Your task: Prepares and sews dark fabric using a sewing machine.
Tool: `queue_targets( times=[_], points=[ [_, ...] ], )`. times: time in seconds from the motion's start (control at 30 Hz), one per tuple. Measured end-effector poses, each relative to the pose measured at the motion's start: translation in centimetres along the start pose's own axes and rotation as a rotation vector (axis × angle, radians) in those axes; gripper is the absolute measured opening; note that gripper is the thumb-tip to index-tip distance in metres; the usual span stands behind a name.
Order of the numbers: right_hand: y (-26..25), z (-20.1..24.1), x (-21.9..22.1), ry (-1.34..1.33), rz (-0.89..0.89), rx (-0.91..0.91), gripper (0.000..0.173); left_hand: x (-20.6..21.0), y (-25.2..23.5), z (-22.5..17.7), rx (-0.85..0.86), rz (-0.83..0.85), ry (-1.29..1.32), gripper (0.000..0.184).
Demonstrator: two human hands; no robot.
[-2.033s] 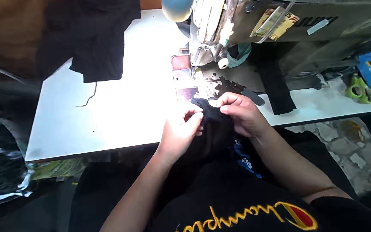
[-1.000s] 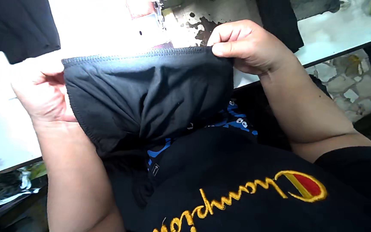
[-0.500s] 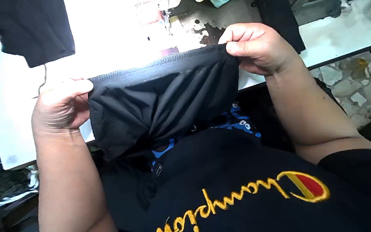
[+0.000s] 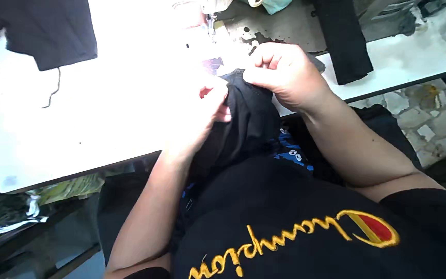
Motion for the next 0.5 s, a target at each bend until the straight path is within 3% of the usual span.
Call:
queue_targets(
  times=[0.23, 0.5],
  points=[
    [0.6, 0.9, 1.1, 0.085, 0.036, -0.093, 0.014, 0.4, 0.6, -0.1, 0.12, -0.127, -0.034, 0.005],
    [1.1, 1.4, 1.8, 0.183, -0.002, -0.214, 0.009, 0.5, 1.1, -0.2, 0.242, -0.201, -0.112, 0.009]
  ],
)
Point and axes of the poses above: each hand's wrist, its own y-axis away from the middle knuckle, its own x-axis out of the palm, z = x × y, the point moved 5 cm from there along -y, towards the middle knuckle, and after that the axes turned 10 degrees about -z, right-handed, at the moved point
